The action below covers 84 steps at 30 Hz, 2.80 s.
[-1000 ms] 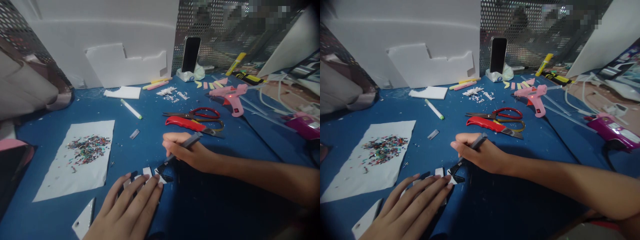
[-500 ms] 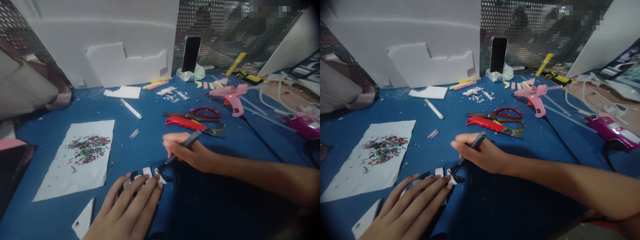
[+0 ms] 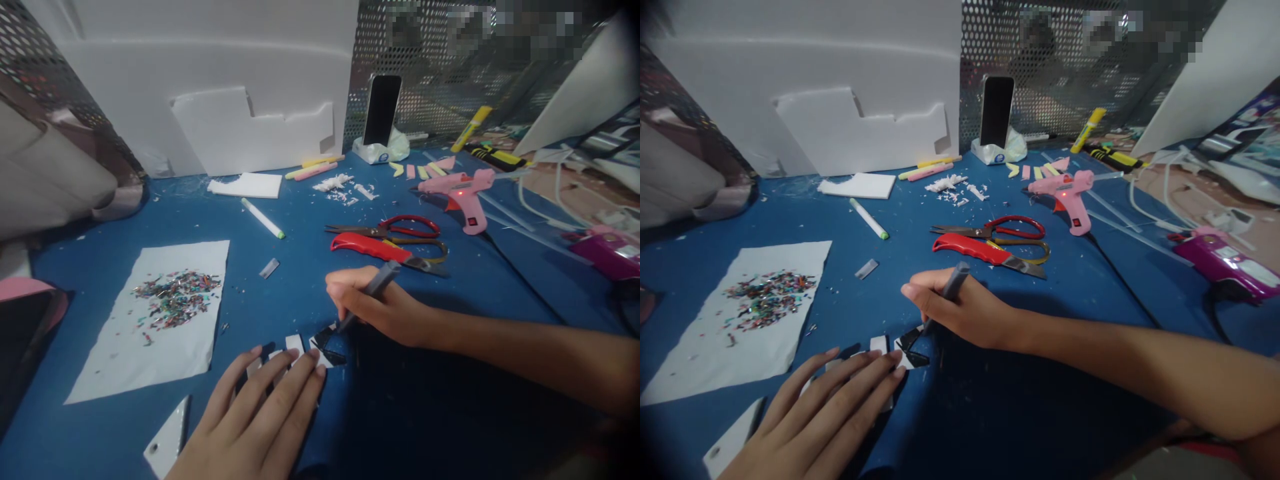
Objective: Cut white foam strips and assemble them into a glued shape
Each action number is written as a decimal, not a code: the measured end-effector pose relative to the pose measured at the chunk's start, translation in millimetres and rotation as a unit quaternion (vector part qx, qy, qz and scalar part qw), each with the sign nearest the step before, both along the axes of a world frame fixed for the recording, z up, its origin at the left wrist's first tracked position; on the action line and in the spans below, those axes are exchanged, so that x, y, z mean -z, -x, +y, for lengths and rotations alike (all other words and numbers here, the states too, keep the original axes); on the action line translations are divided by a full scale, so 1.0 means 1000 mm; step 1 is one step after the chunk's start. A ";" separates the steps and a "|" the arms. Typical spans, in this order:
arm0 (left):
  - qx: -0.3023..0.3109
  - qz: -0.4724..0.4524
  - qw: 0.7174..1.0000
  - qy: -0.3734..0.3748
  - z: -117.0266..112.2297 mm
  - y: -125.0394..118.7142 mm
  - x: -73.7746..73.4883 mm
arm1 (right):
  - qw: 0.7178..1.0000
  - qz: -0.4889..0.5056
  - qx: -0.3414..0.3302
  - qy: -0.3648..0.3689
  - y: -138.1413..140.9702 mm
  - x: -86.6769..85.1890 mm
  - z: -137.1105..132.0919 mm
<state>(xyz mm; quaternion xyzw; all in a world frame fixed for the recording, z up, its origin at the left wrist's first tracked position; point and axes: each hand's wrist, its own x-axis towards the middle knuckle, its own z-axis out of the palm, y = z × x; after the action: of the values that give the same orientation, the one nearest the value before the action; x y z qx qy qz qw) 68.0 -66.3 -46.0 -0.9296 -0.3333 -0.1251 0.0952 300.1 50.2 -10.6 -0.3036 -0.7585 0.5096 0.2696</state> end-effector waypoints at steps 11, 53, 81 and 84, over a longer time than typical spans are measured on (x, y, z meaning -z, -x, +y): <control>0.005 -0.008 1.000 0.000 0.000 -0.001 0.001 | 1.000 0.008 0.005 -0.001 0.000 0.003 0.001; -0.001 -0.015 1.000 0.017 0.001 -0.001 -0.004 | 1.000 -0.009 0.022 -0.019 0.000 0.003 0.001; 0.019 -0.017 1.000 -0.001 0.004 0.000 -0.004 | 0.999 -0.007 0.032 -0.019 0.000 0.004 0.000; 0.018 -0.021 1.000 -0.005 0.004 0.000 -0.004 | 0.999 -0.010 0.035 -0.009 0.000 0.003 0.000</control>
<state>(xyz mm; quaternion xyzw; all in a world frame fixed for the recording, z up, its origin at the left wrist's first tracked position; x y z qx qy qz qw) 68.2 -62.5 -42.2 -0.9323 -0.3179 -0.1474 0.0903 300.5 50.3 -14.0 -0.3322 -0.7547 0.4900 0.2828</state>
